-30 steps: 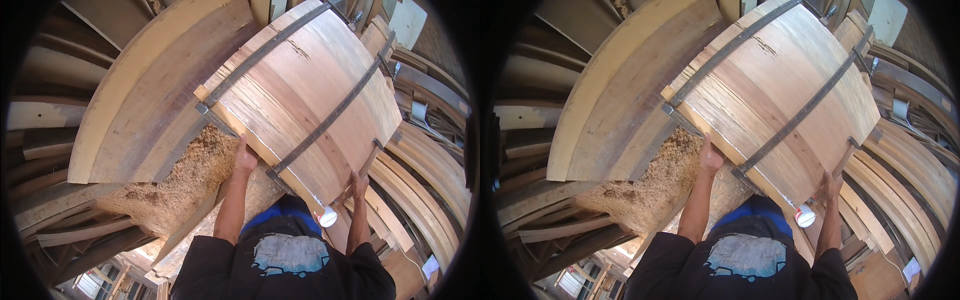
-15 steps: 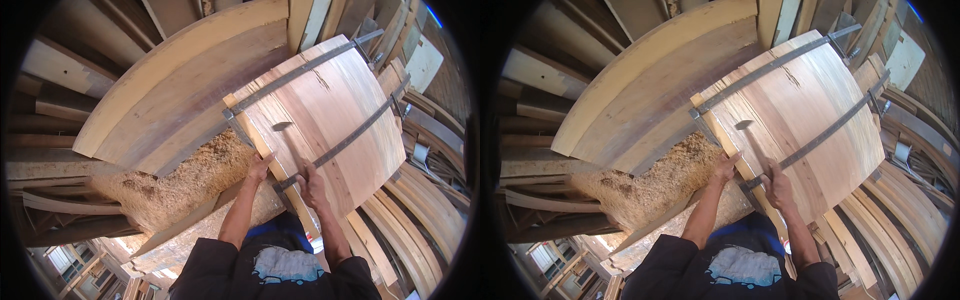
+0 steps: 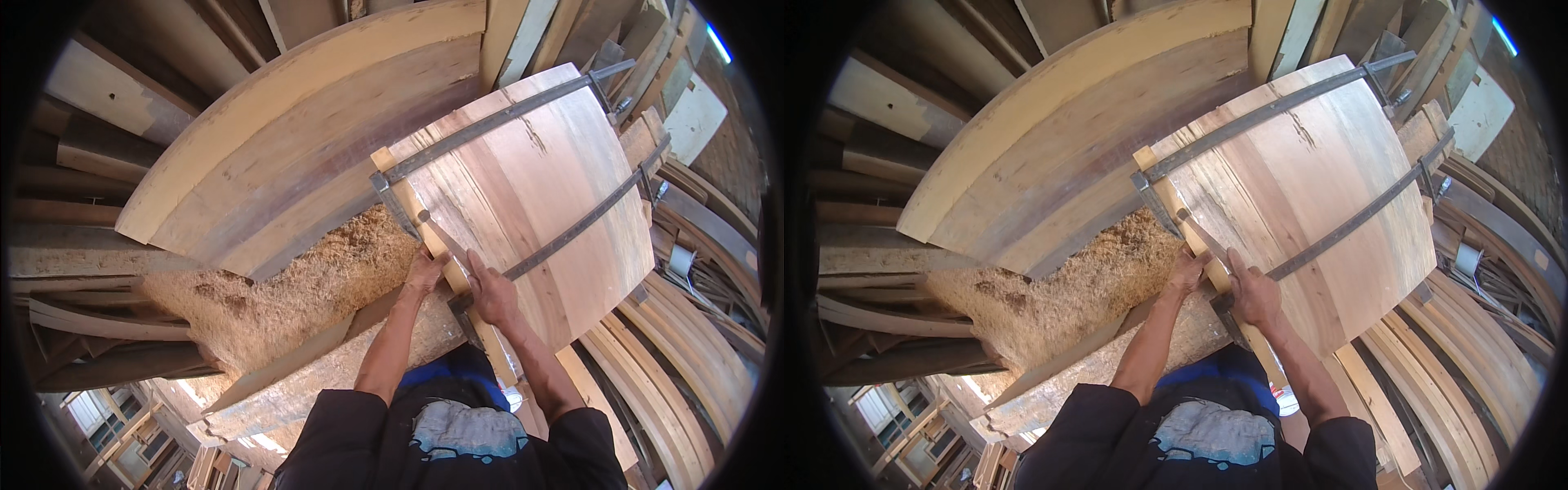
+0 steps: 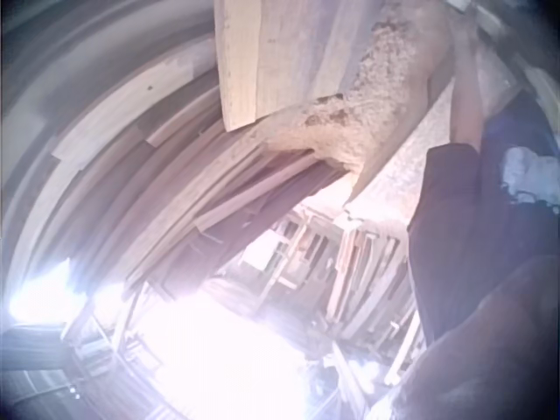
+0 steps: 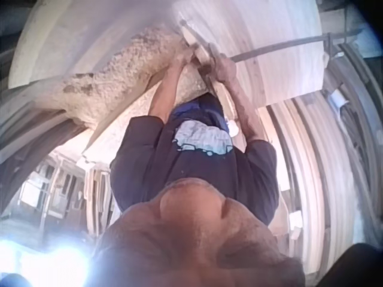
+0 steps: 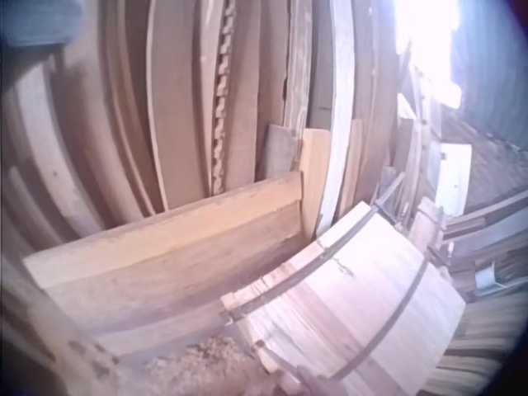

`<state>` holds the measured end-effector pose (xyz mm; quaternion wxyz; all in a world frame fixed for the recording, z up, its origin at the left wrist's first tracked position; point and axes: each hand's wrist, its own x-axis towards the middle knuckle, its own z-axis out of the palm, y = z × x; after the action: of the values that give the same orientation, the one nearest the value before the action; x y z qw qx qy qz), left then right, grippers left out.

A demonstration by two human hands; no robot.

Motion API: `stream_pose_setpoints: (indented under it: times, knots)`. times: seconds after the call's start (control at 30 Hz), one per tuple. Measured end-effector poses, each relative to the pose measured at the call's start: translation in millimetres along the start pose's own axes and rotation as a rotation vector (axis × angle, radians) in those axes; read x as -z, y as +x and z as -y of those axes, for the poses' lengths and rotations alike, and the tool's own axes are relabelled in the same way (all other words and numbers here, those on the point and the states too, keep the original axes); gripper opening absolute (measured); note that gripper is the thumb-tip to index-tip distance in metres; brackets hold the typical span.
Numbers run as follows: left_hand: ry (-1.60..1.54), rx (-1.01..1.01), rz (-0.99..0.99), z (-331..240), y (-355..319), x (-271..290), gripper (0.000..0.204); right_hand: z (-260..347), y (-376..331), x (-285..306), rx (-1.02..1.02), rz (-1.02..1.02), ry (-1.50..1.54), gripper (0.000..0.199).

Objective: The person hammers a wood strip between two clamped wood panels and then tightens the clamps by hand.

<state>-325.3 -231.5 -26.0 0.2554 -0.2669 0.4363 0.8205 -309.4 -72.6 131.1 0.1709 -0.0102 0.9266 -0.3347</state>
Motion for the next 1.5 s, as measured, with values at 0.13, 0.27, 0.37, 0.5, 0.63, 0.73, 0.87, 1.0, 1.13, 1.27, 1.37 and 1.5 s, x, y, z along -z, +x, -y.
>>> stream_pose_setpoints:
  times: [0.13, 0.27, 0.37, 0.5, 0.63, 0.73, 0.87, 1.0, 1.13, 1.27, 1.37, 1.5]
  knots:
    - [-0.118, -0.003, 0.042, -6, -5, -5, 0.039, 0, 0, 11, -0.076, 0.100, 0.017, 0.053]
    - [-0.044, 0.072, 0.050, -10, -4, -6, 0.041, -16, -40, 15, -0.199, -0.096, 0.510, 0.050]
    - [-0.040, -0.020, 0.061, -4, -2, -2, 0.043, -42, -74, 13, -0.413, -0.271, 0.837, 0.032]
    - [-0.097, 0.038, 0.105, 0, -1, 6, 0.052, -69, -112, 22, -0.609, -0.521, 0.895, 0.023]
    - [-0.069, 0.018, -0.055, 14, 13, 22, 0.057, -110, -142, 20, -0.738, -0.560, 0.736, 0.029]
    - [-0.071, 0.027, -0.041, 24, 12, 2, 0.053, -151, -175, 13, -0.828, -0.437, 0.399, 0.038]
    - [0.126, -0.045, -0.242, 18, 7, -11, 0.046, -173, -192, 33, -0.745, -0.405, 0.376, 0.048]
    - [0.243, -0.132, -0.348, 24, 5, -39, 0.037, -221, -233, 75, -0.865, -0.569, -0.223, 0.055]
    - [0.364, -0.357, -0.465, 10, 14, 8, 0.033, -251, -239, 79, -0.716, -0.353, -0.058, 0.064]
    - [1.044, -0.204, -0.680, 35, -44, -81, 0.060, -291, -261, 83, -0.702, -0.367, 0.265, 0.070]
    - [1.328, -0.233, -0.891, 55, -84, -116, 0.066, -338, -270, 71, -0.546, -0.459, 0.332, 0.068]
    - [1.106, -0.474, -0.937, 77, -163, -44, 0.046, -293, -244, 111, -0.638, -0.124, 0.302, 0.066]
